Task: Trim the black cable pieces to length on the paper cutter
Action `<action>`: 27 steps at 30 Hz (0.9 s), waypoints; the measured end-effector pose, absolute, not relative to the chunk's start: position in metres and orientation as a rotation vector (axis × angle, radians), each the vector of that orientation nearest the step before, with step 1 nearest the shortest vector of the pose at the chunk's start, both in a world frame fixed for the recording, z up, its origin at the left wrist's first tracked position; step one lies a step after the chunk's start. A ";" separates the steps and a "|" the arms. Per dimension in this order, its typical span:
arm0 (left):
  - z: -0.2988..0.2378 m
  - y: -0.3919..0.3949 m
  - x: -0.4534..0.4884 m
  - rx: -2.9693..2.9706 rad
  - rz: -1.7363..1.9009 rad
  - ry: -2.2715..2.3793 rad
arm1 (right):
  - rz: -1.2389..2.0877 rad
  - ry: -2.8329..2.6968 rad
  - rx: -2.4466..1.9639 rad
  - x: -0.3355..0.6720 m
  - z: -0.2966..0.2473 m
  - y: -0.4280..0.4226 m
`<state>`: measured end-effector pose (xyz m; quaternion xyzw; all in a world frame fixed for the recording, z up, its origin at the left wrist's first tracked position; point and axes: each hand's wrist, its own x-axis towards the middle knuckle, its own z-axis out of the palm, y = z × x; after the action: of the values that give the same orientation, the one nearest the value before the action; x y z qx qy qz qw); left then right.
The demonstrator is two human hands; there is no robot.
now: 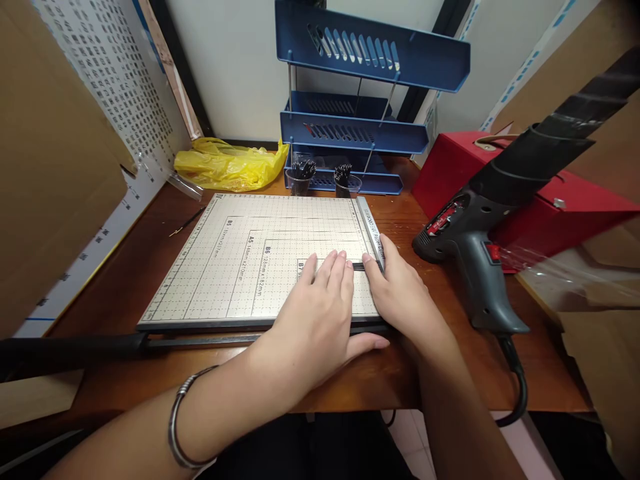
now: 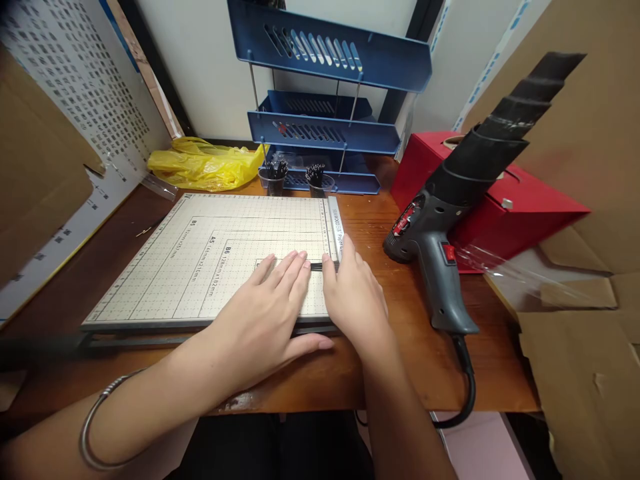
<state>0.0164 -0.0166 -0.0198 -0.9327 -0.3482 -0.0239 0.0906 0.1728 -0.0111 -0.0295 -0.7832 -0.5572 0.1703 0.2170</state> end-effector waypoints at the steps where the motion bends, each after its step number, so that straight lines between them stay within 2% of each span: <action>1: -0.020 -0.017 0.016 -2.778 -0.065 -1.033 | 0.472 -1.544 -2.168 0.173 -0.030 -0.011; 20: -0.017 -0.017 0.016 -2.793 -0.004 -1.040 | 0.572 -1.462 -2.120 0.174 -0.021 -0.015; 27: -0.016 -0.016 0.017 -2.780 0.033 -1.038 | 0.509 -1.521 -2.109 0.176 -0.025 -0.016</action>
<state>0.0165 -0.0162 -0.0163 -0.9332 -0.3484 0.0111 0.0871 0.1755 -0.0157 -0.0253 -0.7720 -0.5568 0.1863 0.2435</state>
